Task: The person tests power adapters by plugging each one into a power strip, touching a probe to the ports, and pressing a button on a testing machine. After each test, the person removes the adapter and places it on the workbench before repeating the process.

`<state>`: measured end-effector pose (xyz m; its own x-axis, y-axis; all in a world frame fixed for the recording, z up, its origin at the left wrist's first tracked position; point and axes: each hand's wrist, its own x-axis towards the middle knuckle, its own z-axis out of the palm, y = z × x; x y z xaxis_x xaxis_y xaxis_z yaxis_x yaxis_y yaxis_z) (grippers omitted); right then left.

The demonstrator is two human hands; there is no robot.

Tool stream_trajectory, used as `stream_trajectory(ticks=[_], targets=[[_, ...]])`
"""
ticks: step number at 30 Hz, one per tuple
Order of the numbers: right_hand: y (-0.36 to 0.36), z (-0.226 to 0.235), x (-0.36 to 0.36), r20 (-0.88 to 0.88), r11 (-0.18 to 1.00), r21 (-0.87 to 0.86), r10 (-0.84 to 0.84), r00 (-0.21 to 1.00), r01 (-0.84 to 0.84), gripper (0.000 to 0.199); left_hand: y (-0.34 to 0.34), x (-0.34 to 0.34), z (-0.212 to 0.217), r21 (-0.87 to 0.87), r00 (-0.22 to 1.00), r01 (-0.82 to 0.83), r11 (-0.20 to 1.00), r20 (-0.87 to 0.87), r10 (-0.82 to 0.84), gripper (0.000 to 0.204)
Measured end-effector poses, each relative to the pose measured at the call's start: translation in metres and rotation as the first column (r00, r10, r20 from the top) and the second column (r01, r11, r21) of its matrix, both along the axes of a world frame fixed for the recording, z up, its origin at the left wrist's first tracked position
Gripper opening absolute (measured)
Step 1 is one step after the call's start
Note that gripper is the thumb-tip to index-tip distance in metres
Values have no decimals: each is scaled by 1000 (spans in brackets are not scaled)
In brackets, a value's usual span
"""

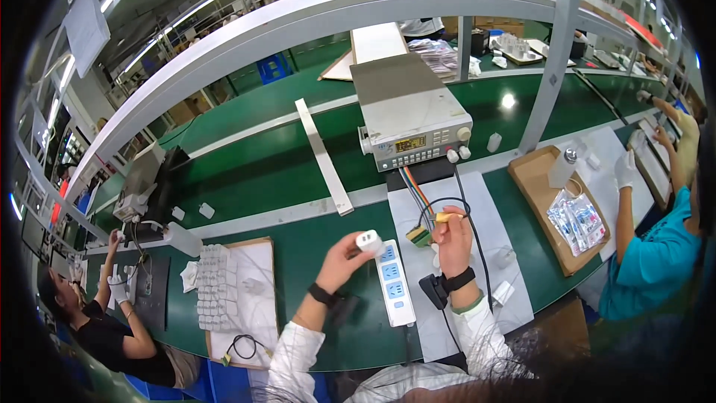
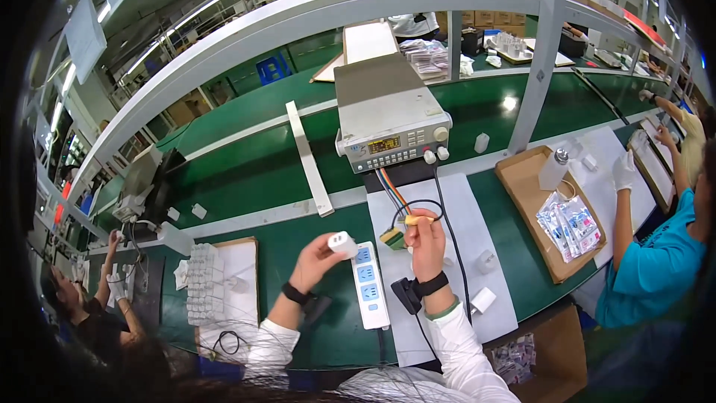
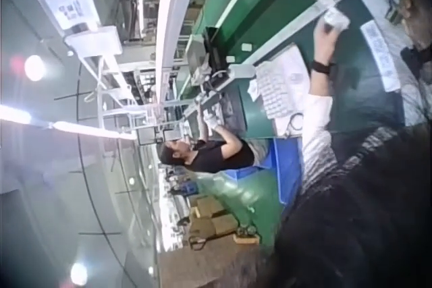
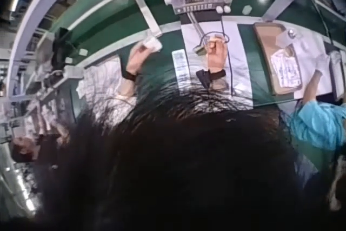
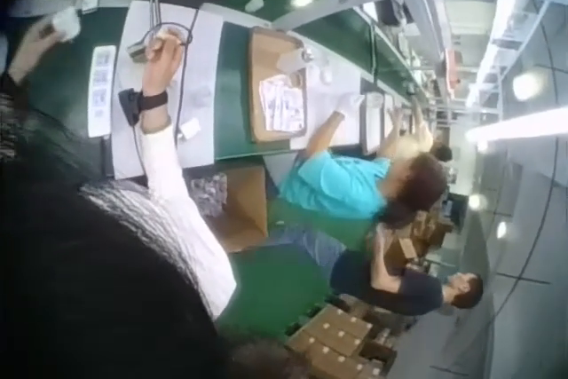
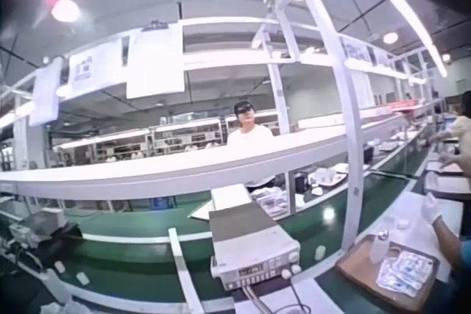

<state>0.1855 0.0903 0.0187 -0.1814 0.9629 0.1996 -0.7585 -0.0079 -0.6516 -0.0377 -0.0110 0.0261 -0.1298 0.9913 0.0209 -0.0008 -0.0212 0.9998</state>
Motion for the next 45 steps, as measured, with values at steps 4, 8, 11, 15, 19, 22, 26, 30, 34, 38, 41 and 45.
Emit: stream_trajectory(ticks=[4,8,11,15,19,22,26,30,34,38,41,45], targets=[[-3,-1,4,156,1000,-16,21,987,-19,22,3,21,-8,-51,910,-31,998,-414,7,44],[-7,6,2,272,999,-17,45,961,-42,23,9,23,-14,22,880,-29,999,-473,36,41],[-3,3,3,355,999,8,45,934,-51,22,13,26,-17,78,816,-10,997,-575,53,41],[-6,5,-1,505,990,112,18,863,-86,20,10,29,-10,154,720,30,988,-689,85,40],[-13,17,-8,636,952,265,-52,770,-154,18,9,31,-4,199,638,90,976,-764,97,40],[-13,18,-11,700,939,294,-83,709,-180,17,9,30,-12,211,633,92,973,-766,106,40],[-13,18,-14,762,923,311,-101,639,-225,16,9,30,-19,211,676,60,976,-728,116,39],[-14,22,-22,827,856,431,-250,503,-284,15,9,32,-18,204,688,50,978,-717,115,40],[-18,26,-26,804,756,573,-445,395,-316,16,9,31,-21,206,696,37,978,-707,123,40],[-20,21,-31,791,722,606,-497,358,-335,16,11,29,-23,215,694,48,975,-710,123,41],[-20,16,-27,795,742,592,-472,381,-314,17,11,34,-22,242,705,59,969,-697,131,42],[-20,3,-30,767,745,607,-457,450,-277,18,12,33,-23,228,734,58,972,-670,113,42]])
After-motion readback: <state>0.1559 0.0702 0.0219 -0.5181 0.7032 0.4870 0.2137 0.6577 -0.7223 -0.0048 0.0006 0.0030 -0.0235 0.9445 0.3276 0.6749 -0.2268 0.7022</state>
